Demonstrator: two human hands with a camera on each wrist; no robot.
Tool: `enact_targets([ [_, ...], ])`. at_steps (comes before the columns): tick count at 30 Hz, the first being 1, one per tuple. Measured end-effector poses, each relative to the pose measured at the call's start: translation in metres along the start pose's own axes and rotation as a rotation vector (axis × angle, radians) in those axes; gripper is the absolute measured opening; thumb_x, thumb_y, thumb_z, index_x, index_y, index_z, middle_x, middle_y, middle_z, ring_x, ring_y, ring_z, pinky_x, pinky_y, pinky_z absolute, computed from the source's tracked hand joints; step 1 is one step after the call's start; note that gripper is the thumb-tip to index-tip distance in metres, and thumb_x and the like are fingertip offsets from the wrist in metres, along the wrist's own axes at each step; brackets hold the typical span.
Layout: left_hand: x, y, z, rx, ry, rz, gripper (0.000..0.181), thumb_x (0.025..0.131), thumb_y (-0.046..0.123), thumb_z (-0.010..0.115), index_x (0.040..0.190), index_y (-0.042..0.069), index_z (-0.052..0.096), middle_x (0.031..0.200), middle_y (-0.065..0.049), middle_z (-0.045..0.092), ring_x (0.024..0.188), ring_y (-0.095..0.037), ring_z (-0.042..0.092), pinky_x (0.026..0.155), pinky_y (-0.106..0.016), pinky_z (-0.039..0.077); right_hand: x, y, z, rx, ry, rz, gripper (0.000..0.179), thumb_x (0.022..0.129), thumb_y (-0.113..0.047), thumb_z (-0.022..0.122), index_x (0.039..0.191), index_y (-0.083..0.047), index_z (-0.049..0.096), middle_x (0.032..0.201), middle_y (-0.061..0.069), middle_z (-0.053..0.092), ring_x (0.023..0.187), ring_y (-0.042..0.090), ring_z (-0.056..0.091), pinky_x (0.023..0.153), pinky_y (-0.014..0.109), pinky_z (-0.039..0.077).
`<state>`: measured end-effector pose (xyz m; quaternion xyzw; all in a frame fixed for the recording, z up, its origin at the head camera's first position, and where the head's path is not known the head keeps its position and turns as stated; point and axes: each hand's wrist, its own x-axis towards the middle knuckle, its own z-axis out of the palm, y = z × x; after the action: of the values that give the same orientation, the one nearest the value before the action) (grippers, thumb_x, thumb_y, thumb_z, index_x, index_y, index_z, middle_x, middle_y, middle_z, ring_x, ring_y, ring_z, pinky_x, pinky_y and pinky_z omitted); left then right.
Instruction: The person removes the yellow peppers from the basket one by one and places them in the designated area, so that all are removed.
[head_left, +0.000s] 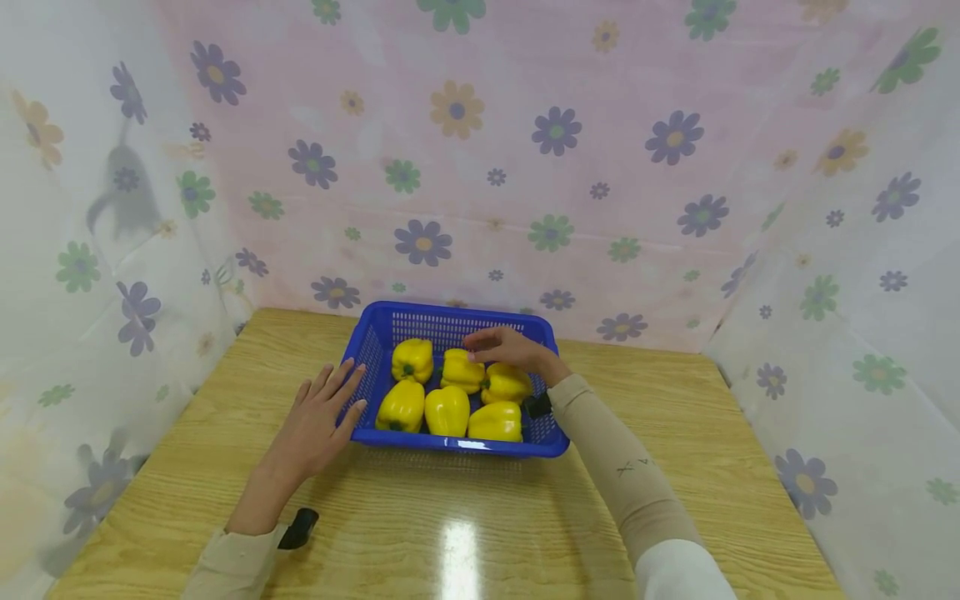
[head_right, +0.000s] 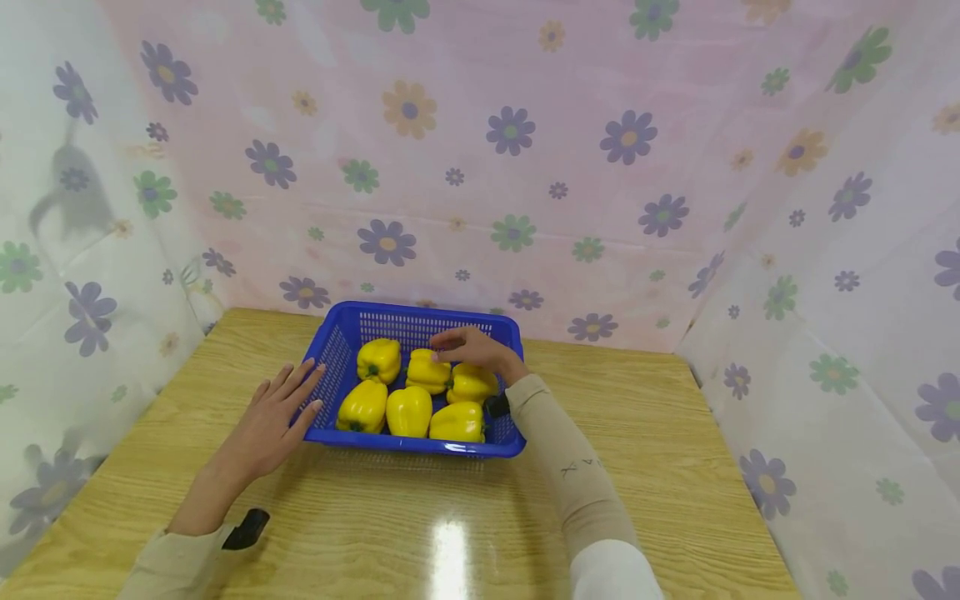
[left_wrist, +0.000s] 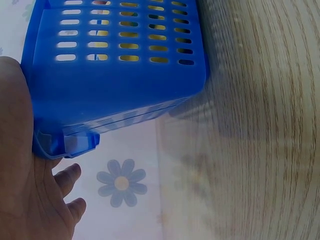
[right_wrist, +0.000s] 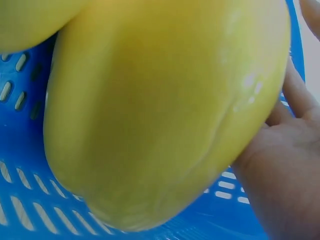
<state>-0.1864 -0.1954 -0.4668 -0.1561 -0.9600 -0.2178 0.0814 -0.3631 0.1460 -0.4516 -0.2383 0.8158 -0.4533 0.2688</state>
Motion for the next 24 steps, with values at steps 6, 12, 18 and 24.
enact_targets([
  [6, 0.000, 0.000, 0.000, -0.005, 0.009, 0.003, 0.058, 0.110, 0.036, 0.043, 0.160, 0.008, 0.033, 0.166, -0.021, 0.026, 0.153, -0.049, 0.017, 0.118, -0.072, 0.014, 0.005, -0.004, 0.002, -0.064, -0.099, 0.008, 0.057, 0.098, -0.008, 0.066, 0.152, -0.004, 0.047, 0.155, 0.014, 0.048, 0.145, 0.032, 0.044, 0.119, 0.042, 0.038],
  [12, -0.001, 0.002, 0.000, -0.018, 0.001, -0.003, 0.058, 0.109, 0.035, 0.044, 0.160, 0.009, 0.033, 0.167, -0.019, 0.025, 0.153, -0.048, 0.016, 0.119, -0.071, 0.012, 0.006, -0.010, 0.008, -0.151, -0.070, 0.034, 0.060, 0.097, -0.019, 0.070, 0.152, -0.005, 0.047, 0.153, 0.014, 0.050, 0.142, 0.033, 0.047, 0.118, 0.045, 0.039],
  [18, -0.001, 0.002, -0.001, -0.011, 0.004, -0.005, 0.057, 0.109, 0.034, 0.044, 0.160, 0.009, 0.033, 0.166, -0.020, 0.026, 0.152, -0.049, 0.017, 0.119, -0.072, 0.013, 0.007, -0.014, 0.012, -0.257, -0.057, 0.064, 0.068, 0.097, -0.032, 0.070, 0.156, -0.013, 0.042, 0.153, 0.015, 0.049, 0.140, 0.034, 0.047, 0.117, 0.050, 0.040],
  [24, 0.000, 0.001, 0.000, -0.014, -0.018, -0.013, 0.059, 0.110, 0.036, 0.043, 0.160, 0.009, 0.032, 0.167, -0.019, 0.023, 0.153, -0.048, 0.015, 0.120, -0.071, 0.011, 0.006, -0.017, 0.015, -0.289, -0.053, 0.120, 0.066, 0.094, -0.038, 0.073, 0.151, -0.017, 0.049, 0.139, 0.015, 0.057, 0.126, 0.030, 0.054, 0.109, 0.048, 0.047],
])
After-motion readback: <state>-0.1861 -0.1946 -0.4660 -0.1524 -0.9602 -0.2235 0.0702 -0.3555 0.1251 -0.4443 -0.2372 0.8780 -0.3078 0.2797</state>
